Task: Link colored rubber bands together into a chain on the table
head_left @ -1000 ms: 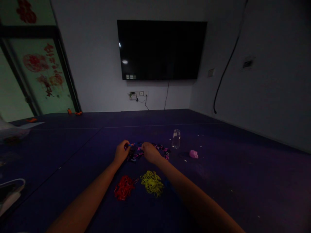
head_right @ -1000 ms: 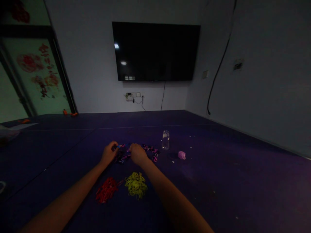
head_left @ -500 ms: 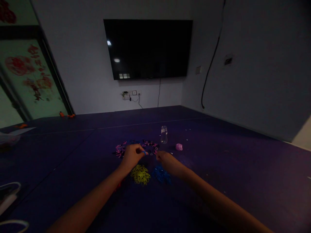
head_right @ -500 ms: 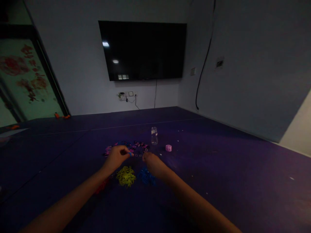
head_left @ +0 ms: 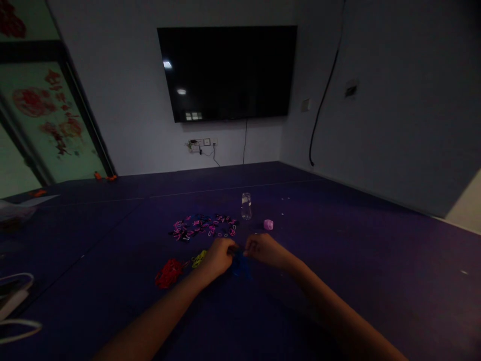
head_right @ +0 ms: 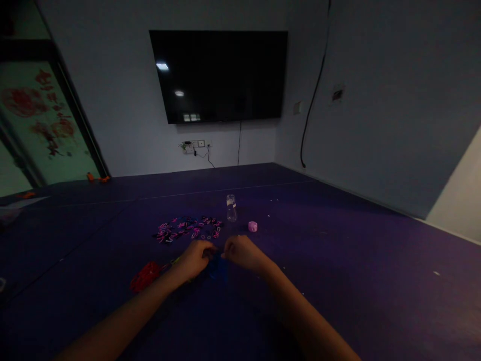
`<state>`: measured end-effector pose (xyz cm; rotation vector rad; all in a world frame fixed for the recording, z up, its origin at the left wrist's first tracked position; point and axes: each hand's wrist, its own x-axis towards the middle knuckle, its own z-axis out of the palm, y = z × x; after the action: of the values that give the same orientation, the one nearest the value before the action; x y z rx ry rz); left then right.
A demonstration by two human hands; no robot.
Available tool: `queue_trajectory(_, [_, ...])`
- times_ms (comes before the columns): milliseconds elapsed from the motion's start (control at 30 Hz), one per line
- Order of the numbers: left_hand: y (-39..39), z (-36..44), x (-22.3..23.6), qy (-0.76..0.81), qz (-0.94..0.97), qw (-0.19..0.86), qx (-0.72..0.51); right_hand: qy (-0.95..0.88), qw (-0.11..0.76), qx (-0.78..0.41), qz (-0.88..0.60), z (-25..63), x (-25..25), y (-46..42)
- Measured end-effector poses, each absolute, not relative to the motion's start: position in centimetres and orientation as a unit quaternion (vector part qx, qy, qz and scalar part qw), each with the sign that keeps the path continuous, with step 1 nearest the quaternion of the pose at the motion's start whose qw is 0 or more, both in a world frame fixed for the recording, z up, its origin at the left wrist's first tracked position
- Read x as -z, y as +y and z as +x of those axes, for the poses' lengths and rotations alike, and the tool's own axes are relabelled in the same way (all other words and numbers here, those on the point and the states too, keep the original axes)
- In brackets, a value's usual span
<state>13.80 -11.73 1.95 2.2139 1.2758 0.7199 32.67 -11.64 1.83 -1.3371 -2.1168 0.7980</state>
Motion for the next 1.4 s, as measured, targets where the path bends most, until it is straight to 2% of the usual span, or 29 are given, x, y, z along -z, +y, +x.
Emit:
queue_trajectory(67, [-11.9, 13.7, -2.2, 0.471, 0.797, 0.257, -0.276, -0.782, 0.242, -0.303, -0.487, 33.2, -2.4, -11.8])
queue_trajectory(133, [-12.1, 13.4, -2.6, 0.485, 0.787, 0.259, -0.279, -0.799, 0.195, -0.316, -0.473, 33.6, -2.6, -11.9])
queue_trajectory(267, [-12.9, 12.3, -3.3, 0.511, 0.803, 0.217, -0.218, -0.824, 0.1, -0.315, -0.461, 33.4, -2.1, -12.3])
queue_trajectory(400, [-13.7, 11.7, -3.0, 0.514, 0.821, 0.171, -0.178, -0.832, 0.122, -0.288, -0.459, 32.6, -1.4, -12.4])
queue_trajectory(633, [-13.2, 12.6, -1.8, 0.516, 0.814, 0.189, -0.19, -0.815, 0.199, -0.247, -0.485, 32.5, -1.1, -11.9])
queue_trajectory(833, [-12.4, 13.4, -2.0, 0.525, 0.811, 0.15, -0.21, -0.836, 0.183, -0.197, -0.479, 31.9, -1.6, -12.6])
queue_trajectory(1133, [-12.5, 13.2, -3.0, 0.463, 0.831, 0.186, -0.246, -0.86, 0.102, -0.033, -0.499, 31.7, -2.4, -13.5])
queue_trajectory(1267, [-12.6, 13.0, -3.7, 0.448, 0.824, 0.242, -0.247, -0.88, 0.057, 0.009, -0.472, 30.4, -1.9, -14.0])
queue_trajectory(1400, [-12.5, 12.5, -3.8, 0.473, 0.806, 0.226, -0.274, -0.869, 0.049, 0.031, -0.492, 29.6, -1.4, -14.1])
